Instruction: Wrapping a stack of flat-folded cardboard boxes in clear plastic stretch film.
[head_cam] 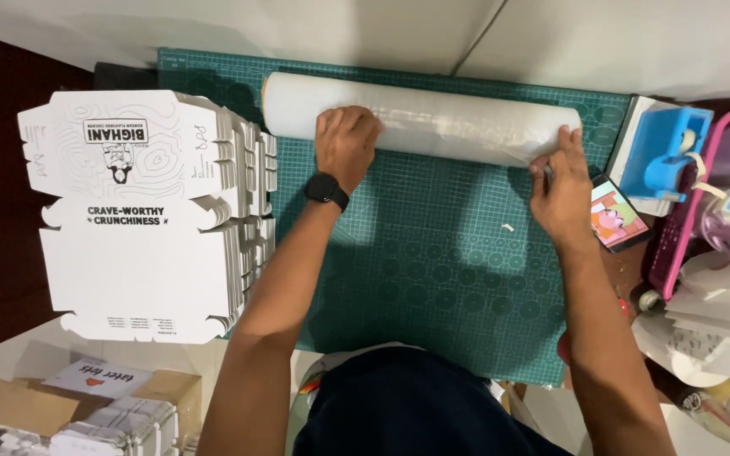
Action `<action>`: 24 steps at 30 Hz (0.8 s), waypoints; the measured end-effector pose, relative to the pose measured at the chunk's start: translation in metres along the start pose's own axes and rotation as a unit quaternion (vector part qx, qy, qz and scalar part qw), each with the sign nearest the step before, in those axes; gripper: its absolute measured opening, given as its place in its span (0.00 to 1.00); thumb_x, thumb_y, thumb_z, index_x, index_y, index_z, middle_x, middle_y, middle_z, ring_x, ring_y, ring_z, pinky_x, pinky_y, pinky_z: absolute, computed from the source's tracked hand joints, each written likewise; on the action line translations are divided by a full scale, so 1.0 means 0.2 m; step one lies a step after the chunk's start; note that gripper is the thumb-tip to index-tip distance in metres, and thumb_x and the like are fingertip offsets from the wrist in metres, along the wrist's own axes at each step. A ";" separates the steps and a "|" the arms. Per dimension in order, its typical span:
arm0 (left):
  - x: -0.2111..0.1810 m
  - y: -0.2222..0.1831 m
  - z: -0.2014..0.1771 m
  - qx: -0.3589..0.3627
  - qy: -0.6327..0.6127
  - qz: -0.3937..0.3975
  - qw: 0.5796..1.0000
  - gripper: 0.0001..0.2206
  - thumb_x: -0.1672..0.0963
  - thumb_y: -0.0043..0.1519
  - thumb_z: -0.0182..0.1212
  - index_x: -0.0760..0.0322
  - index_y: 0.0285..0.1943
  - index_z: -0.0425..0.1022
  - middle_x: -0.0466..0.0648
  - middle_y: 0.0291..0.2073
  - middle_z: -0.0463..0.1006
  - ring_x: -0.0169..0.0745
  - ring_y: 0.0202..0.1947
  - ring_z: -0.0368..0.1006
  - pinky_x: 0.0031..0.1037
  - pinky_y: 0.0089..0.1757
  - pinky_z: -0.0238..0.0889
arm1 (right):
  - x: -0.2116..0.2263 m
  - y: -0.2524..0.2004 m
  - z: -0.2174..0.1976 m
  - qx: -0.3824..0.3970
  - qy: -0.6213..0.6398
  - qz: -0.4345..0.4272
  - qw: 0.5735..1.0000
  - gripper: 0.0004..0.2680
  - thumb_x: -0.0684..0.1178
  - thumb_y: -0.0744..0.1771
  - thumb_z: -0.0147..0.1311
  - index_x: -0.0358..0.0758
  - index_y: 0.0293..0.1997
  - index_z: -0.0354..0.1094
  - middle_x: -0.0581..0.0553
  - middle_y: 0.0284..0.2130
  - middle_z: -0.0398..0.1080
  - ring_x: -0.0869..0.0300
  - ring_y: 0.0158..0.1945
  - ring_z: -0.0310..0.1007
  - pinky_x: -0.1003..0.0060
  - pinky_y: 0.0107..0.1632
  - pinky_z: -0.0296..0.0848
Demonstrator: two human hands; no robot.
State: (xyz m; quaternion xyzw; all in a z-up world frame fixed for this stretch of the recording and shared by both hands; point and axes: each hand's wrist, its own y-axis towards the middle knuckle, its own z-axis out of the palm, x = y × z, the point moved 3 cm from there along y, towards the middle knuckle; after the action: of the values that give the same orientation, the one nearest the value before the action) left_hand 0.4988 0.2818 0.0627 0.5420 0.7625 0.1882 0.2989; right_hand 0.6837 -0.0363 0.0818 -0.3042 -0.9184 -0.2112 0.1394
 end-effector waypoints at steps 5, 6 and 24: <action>0.04 0.02 0.03 0.017 0.030 0.054 0.998 0.03 0.57 0.62 0.68 0.54 0.37 0.78 0.40 0.33 0.75 0.38 0.37 0.72 0.33 0.47 0.58 | -0.03 -0.01 0.02 0.009 0.005 0.005 1.000 0.05 0.44 0.71 0.60 0.36 0.40 0.68 0.30 0.68 0.64 0.35 0.71 0.60 0.43 0.65 0.68; 0.06 -0.01 0.08 0.030 0.045 0.073 0.996 0.04 0.57 0.60 0.68 0.52 0.39 0.77 0.39 0.35 0.74 0.38 0.38 0.72 0.35 0.47 0.58 | -0.04 -0.01 0.02 0.009 0.006 0.008 1.000 0.05 0.43 0.71 0.60 0.36 0.40 0.68 0.30 0.68 0.64 0.36 0.71 0.59 0.44 0.65 0.67; 0.07 -0.11 0.03 0.162 -0.019 0.042 0.986 0.09 0.55 0.64 0.63 0.65 0.46 0.74 0.53 0.38 0.73 0.55 0.42 0.72 0.40 0.46 0.62 | -0.12 -0.04 0.08 0.059 0.021 0.077 0.995 0.03 0.44 0.73 0.54 0.41 0.46 0.65 0.36 0.73 0.59 0.41 0.74 0.54 0.37 0.62 0.69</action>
State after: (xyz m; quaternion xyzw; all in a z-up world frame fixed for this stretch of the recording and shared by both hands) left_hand 0.4827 0.2870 0.0414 0.6181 0.7538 0.0645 0.2136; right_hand 0.6957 -0.0457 0.0565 -0.3603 -0.9001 -0.1518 0.1924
